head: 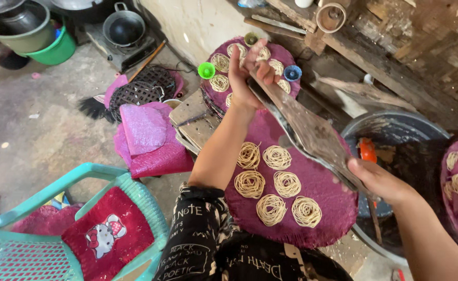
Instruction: The person operates a manual wooden screw press to extrude dough into thin noodle strands. They scoop dough from a large basin, load it into the press cylinder, press the lever to extrude noodles, gather the strands into nests, and place the nests onto round fabric-covered trays.
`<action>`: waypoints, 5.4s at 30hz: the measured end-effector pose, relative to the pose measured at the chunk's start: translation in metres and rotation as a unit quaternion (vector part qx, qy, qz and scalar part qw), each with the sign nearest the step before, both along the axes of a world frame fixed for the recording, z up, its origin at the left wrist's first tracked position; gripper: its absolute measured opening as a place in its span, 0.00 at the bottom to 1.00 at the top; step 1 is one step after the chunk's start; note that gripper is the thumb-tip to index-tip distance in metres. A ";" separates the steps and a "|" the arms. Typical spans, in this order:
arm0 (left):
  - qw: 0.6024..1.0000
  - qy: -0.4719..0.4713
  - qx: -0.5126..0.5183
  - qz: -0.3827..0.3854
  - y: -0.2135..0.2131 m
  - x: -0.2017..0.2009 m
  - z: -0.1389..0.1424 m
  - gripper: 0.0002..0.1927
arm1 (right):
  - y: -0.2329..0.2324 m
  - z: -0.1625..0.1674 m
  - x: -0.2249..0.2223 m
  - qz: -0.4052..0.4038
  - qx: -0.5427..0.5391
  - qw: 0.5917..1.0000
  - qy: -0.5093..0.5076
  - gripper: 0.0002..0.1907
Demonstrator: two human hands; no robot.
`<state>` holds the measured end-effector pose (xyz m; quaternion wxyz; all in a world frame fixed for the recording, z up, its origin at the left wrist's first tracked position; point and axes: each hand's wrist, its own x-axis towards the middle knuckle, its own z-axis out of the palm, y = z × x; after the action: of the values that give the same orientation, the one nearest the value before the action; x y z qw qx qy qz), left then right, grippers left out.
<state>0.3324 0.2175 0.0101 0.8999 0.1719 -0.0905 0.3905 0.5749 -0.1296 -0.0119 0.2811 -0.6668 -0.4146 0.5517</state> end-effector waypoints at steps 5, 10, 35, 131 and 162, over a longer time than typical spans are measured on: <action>0.997 0.023 0.007 0.066 0.036 -0.008 0.000 0.36 | 0.076 -0.011 -0.008 -0.032 -0.021 0.999 0.002 0.37; 0.992 0.057 -0.012 0.112 0.051 -0.022 -0.014 0.34 | 0.102 -0.012 -0.032 -0.059 -0.017 0.998 -0.017 0.33; 0.988 -0.006 -0.017 0.156 0.044 -0.051 0.020 0.30 | 0.095 0.057 -0.068 -0.071 0.038 0.977 -0.199 0.25; 0.958 -0.062 -0.033 0.279 -0.197 -0.318 -0.041 0.07 | -0.050 -0.135 0.015 -0.080 -0.063 0.898 -0.429 0.29; 0.956 -0.042 0.093 0.275 -0.199 -0.339 -0.075 0.13 | -0.062 -0.122 0.074 -0.411 -0.033 0.908 0.080 0.15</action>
<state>-0.0065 0.0188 -0.0646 0.7329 0.2568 -0.1132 0.6198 0.6491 -0.1919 -0.1342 0.4930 -0.7405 -0.0619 0.4526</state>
